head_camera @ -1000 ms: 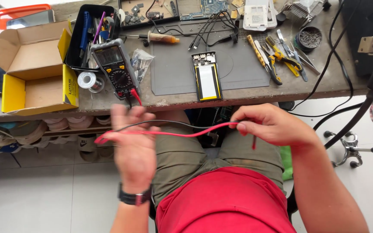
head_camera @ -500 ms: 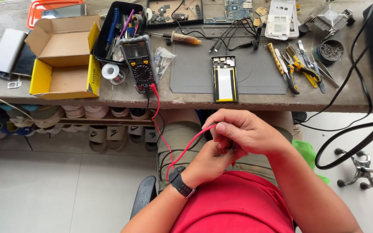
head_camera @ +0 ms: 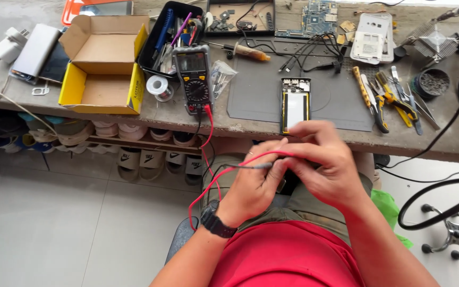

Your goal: Testing the voltage of a mobile phone battery using a digital multimeter and then interacting with a smartphone.

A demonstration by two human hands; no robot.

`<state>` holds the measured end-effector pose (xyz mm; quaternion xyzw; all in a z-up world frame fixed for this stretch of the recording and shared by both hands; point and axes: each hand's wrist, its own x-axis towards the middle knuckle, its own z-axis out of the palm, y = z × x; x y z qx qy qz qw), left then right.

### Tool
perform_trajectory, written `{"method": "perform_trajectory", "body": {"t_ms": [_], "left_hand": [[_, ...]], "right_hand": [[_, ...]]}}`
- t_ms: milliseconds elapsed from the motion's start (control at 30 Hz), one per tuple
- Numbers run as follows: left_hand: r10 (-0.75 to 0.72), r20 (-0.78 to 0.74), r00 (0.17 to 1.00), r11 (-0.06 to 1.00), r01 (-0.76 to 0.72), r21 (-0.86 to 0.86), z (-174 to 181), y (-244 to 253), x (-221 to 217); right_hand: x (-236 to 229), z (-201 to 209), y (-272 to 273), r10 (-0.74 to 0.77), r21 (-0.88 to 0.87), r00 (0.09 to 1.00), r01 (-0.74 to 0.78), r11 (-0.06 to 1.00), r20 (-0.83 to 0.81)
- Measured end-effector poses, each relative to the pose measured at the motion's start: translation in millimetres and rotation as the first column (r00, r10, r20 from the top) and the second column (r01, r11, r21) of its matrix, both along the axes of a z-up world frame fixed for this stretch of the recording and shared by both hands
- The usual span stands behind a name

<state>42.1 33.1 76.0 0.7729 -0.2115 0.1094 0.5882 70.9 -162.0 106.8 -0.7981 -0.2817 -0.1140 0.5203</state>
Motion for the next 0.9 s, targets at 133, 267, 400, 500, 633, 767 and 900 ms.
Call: {"method": "perform_trajectory", "body": {"t_ms": [133, 267, 400, 500, 633, 767, 900], "left_hand": [[0.165, 0.051, 0.985, 0.981, -0.159, -0.109, -36.4, 1.7, 29.2], [0.193, -0.131, 0.972, 0.94, -0.221, -0.258, -29.9, -4.9, 57.9], [0.279, -0.236, 0.931, 0.851, -0.353, -0.388, -33.9, -7.9, 91.8], [0.255, -0.222, 0.941, 0.863, -0.325, -0.387, -44.8, -11.2, 116.1], [0.247, -0.175, 0.953, 0.935, -0.282, -0.215, -56.7, -11.1, 142.5], [0.291, -0.12, 0.949, 0.932, -0.31, -0.186, -58.1, -24.3, 158.8], [0.279, -0.078, 0.957, 0.956, -0.284, -0.074, -61.8, -27.7, 162.6]], "right_hand": [[6.2, 16.7, -8.9, -0.194, 0.056, 0.949, 0.185, 0.981, 0.247], [26.7, 33.8, -9.0, -0.13, -0.003, 0.929, 0.14, 0.99, 0.347], [56.9, 10.5, -17.8, -0.254, 0.073, 0.928, 0.244, 0.967, 0.272], [82.4, -15.7, -34.1, -0.328, 0.095, 0.912, 0.314, 0.945, 0.248], [103.7, -51.5, -50.6, -0.345, 0.184, 0.924, 0.314, 0.931, 0.168], [110.9, -70.9, -61.1, -0.427, -0.057, 0.903, 0.429, 0.901, 0.057], [110.6, -60.4, -45.7, -0.436, 0.036, 0.9, 0.437, 0.899, -0.032]]}}
